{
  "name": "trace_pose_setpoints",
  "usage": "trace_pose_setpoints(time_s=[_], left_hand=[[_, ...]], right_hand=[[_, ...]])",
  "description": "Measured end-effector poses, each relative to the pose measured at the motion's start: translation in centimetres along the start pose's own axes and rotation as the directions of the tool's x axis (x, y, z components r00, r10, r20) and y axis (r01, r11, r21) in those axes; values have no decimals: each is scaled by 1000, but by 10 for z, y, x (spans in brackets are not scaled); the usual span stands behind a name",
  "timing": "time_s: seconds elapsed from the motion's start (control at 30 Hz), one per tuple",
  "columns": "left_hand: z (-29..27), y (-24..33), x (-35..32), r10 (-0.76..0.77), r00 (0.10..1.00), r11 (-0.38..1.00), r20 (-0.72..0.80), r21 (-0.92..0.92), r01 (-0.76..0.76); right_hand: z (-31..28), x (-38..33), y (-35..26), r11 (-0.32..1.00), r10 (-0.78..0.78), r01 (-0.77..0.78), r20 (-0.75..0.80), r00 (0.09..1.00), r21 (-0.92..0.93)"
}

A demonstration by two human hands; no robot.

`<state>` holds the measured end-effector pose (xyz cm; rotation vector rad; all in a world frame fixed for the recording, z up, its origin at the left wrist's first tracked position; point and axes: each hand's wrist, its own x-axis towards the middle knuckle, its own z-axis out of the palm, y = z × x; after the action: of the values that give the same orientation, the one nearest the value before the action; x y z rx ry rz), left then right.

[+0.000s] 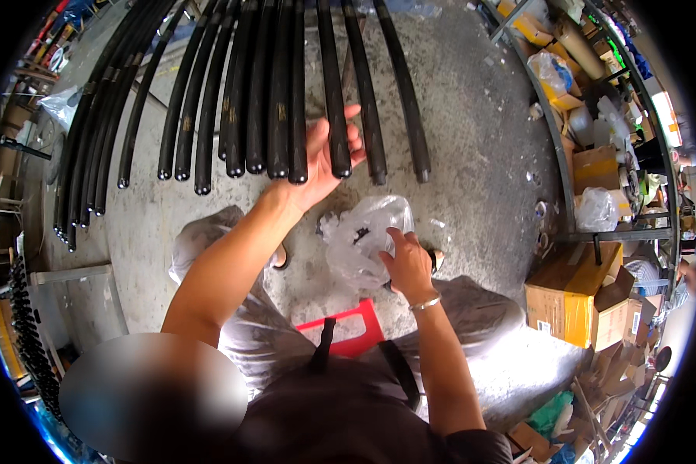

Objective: The person sits on a low stool and repeatedly picks up long black rods from a pile on the floor. They insert small black cylindrical pieces into the ends of the rods and place the rods back into the pile. Other workers are visible in the background performing similar tasks.

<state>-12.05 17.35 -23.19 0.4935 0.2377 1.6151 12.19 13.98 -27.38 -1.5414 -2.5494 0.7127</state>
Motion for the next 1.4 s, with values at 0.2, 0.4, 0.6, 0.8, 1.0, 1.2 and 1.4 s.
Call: trace_pose_setpoints(time_s=[0.2, 0.4, 0.6, 0.8, 1.0, 1.2, 1.4], left_hand=[[4, 3, -6, -58, 998, 998, 13, 26, 58], [13, 8, -9, -88, 995, 996, 45, -29, 89], [13, 8, -12, -61, 997, 998, 38, -25, 62], [16, 6, -12, -84, 996, 995, -25, 51, 85], [18, 5, -14, -98, 995, 994, -17, 53, 99], [22, 8, -15, -70, 997, 996, -39, 49, 72], [22, 4, -13, -79, 995, 995, -60, 59, 82]], right_hand=[[-65, 23, -109, -75, -213, -461, 438, 874, 884], [-71, 33, -130, -572, -442, -603, 409, 798, 557], [-71, 31, -138, -493, -279, -523, 443, 852, 696], [-67, 29, -141, 172, 56, -238, 231, 971, 956], [-70, 26, -131, -340, -145, -427, 401, 904, 838], [-65, 24, -135, -287, -20, -350, 360, 933, 891], [-64, 23, -130, -372, -113, -420, 409, 906, 828]])
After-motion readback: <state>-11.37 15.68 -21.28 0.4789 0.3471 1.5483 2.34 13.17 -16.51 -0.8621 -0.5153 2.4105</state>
